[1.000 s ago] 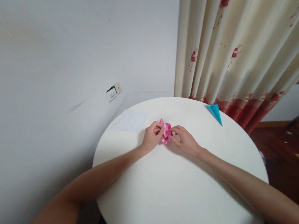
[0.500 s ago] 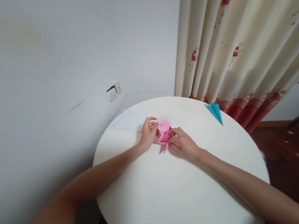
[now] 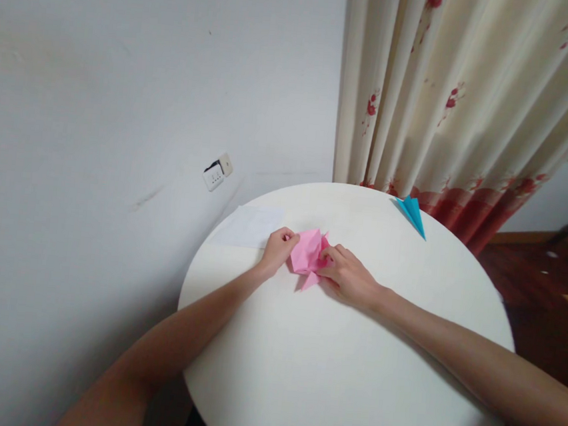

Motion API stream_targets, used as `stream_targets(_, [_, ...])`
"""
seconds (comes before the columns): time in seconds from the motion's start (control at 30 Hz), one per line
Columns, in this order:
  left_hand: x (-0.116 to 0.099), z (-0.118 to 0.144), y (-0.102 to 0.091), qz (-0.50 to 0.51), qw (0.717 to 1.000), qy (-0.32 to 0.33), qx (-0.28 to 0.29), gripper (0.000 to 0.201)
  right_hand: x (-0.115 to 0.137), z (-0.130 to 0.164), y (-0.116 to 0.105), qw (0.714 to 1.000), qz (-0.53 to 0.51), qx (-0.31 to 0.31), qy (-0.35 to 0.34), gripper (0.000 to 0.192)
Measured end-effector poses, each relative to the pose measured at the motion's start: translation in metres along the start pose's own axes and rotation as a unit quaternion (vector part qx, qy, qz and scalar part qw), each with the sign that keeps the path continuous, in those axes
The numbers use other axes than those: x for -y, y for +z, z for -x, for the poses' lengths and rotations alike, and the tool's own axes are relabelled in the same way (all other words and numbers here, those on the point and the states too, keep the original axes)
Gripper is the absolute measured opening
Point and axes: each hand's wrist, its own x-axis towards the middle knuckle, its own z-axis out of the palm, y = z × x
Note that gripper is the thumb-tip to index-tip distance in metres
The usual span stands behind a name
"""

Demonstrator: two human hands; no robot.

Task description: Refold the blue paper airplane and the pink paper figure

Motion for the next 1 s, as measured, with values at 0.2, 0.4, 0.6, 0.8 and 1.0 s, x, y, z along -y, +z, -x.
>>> stream_targets(0.2, [0.002,-0.001,-0.02,-0.35,0.928,0.12,0.05,0.008,0.001,0.001,0.001,1.0,0.014,0.012,0.006,0.02])
stream_targets(0.4, [-0.016,0.007,-0.019,-0.302,0.882,0.279,0.231,0.024,0.001,0.001,0.002,0.999,0.03,0.024,0.023,0.018])
stream_targets(0.6, [-0.018,0.01,-0.017,-0.188,0.886,0.25,0.343,0.018,-0.002,-0.001,0.004,0.993,0.025,0.042,0.112,0.022])
stream_targets(0.8, [-0.022,0.016,-0.017,-0.173,0.9,0.247,0.315,0.025,-0.006,0.0,0.005,0.965,0.032,0.042,0.258,0.017])
stream_targets(1.0, [-0.02,0.015,-0.015,-0.15,0.905,0.247,0.313,0.024,-0.005,-0.002,0.007,0.967,0.033,0.055,0.247,0.013])
